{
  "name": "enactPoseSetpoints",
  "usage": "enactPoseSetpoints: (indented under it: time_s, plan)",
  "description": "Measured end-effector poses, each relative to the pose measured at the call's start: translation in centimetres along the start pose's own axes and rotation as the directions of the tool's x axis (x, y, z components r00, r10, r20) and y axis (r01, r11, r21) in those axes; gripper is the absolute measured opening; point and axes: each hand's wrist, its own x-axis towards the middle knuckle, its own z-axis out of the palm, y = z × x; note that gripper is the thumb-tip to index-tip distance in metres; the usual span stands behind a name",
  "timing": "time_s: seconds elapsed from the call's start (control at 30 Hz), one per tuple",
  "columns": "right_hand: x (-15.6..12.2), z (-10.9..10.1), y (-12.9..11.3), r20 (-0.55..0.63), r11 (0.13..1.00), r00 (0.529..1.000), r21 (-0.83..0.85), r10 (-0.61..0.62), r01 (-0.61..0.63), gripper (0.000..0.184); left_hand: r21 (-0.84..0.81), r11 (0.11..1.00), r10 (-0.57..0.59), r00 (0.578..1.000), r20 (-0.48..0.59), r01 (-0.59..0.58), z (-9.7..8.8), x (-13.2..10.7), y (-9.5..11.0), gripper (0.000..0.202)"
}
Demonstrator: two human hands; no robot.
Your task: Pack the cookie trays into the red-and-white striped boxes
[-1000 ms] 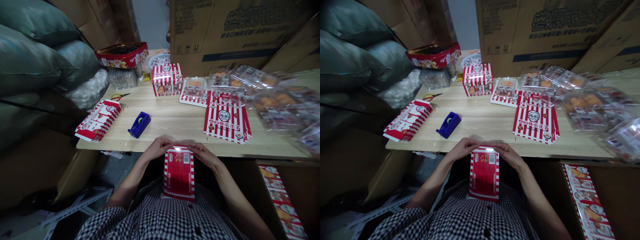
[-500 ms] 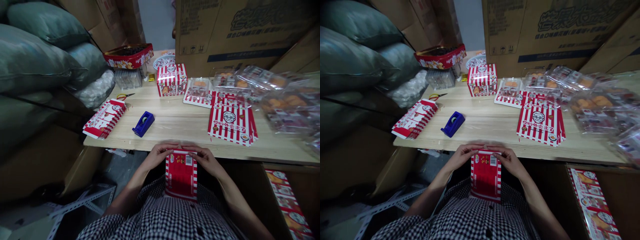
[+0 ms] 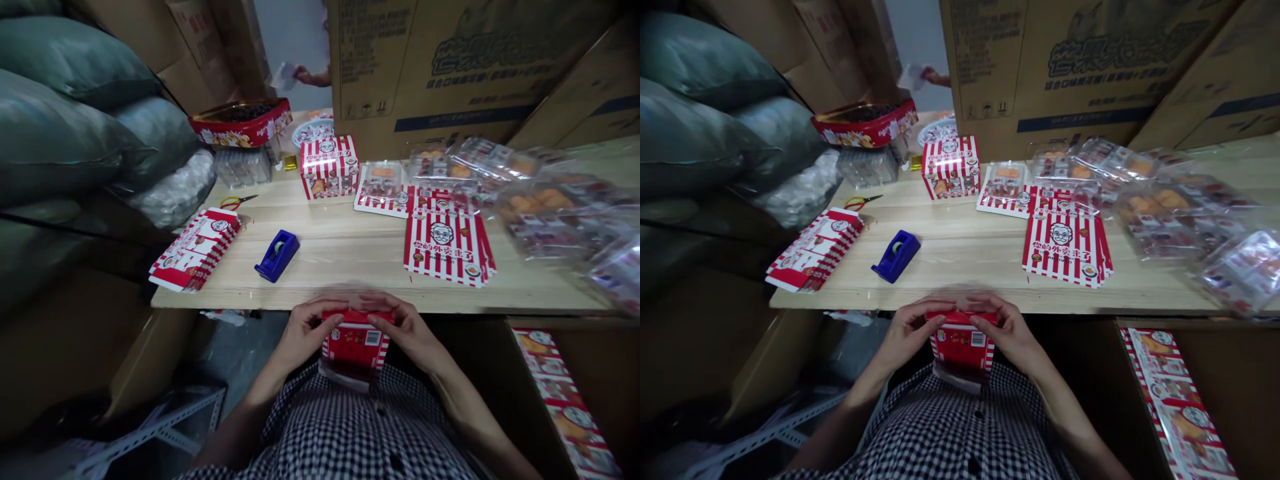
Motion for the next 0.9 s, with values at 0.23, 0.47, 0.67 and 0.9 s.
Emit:
enactPoseSetpoints:
  time_s: [0.23, 0.47, 0.67, 0.9]
  plan:
    - [0.4, 0.4, 1.0, -0.044, 0.985, 0.995, 0.153, 0.089, -0.082, 0.041, -0.274, 0.904, -0.332, 0.943, 0.034, 0.328, 0.5, 0.2, -0.6, 0.034]
    - [0.2, 0.2, 0.7, -0.065, 0.974, 0.988, 0.187, 0.14, -0.126, 0.044, -0.267, 0.904, -0.349, 0.937, -0.012, 0.333, 0.8, 0.1, -0.1, 0.033]
    - [0.2, 0.0, 0.8, -0.163, 0.977, 0.974, 0.166, 0.159, -0.132, 0.038, -0.191, 0.933, -0.324, 0.943, -0.081, 0.304, 1.2, 0.1, -0.1, 0.03]
    - [0.1, 0.5, 1.6, -0.184, 0.935, 0.958, 0.318, 0.221, -0.155, 0.037, -0.112, 0.961, -0.241, 0.964, 0.114, 0.254, 0.0, 0.5, 0.6, 0.032]
